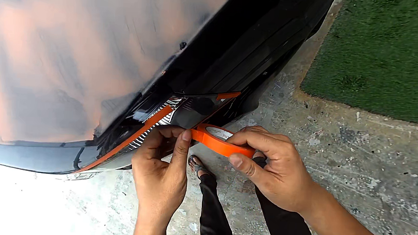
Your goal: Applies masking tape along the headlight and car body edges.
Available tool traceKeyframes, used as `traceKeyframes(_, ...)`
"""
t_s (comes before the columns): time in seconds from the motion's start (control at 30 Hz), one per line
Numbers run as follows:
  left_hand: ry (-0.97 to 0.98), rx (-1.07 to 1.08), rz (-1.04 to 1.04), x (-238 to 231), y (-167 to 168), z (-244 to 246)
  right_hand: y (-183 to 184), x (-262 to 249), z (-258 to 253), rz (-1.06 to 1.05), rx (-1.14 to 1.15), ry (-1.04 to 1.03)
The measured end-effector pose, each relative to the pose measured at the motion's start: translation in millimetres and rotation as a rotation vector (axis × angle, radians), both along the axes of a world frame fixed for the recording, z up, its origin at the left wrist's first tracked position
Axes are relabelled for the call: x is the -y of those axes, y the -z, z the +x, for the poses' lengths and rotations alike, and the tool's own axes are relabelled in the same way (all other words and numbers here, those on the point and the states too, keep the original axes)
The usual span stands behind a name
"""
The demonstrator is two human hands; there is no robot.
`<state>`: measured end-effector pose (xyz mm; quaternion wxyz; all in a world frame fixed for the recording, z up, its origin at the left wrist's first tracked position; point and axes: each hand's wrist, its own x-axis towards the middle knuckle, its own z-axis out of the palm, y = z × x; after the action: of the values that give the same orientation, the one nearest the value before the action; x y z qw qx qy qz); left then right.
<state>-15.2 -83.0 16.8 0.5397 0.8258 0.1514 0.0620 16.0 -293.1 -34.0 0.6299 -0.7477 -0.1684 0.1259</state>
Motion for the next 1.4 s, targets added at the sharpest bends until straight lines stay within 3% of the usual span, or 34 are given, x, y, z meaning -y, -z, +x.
traceKeyframes(0.1, -0.064, 0.073, 0.288, -8.1, 3.2, -1.2, 15.6, 13.7, 1.4, 0.005, 0.021, 0.018)
traceKeyframes(0.2, -0.125, 0.095, 0.672, -17.5, 3.8, 7.6, 31.3, 30.6, 12.0, -0.172, 0.060, 0.107)
traceKeyframes(0.27, -0.151, 0.079, 0.796, -17.1, 7.6, 17.7, 37.1, 35.2, 25.1, -0.321, 0.058, 0.142)
traceKeyframes(0.47, -0.180, -0.022, 0.744, -13.9, 9.9, 39.5, 44.2, 23.7, 62.1, -0.481, 0.050, 0.165)
traceKeyframes(0.87, -0.255, 0.039, 0.774, -12.0, 17.8, 44.5, 47.3, 10.3, 75.7, -0.591, -0.012, 0.142)
traceKeyframes(1.13, -0.265, 0.067, 0.848, -11.5, 23.6, 47.1, 50.7, 17.4, 78.9, -0.548, -0.027, 0.132)
traceKeyframes(1.3, -0.273, 0.187, 0.774, -11.7, 26.7, 49.3, 60.9, 40.5, 88.1, -0.231, -0.087, -0.047)
traceKeyframes(1.4, -0.287, 0.218, 0.690, -9.8, 26.3, 52.1, 57.7, 42.0, 89.9, -0.340, -0.125, -0.037)
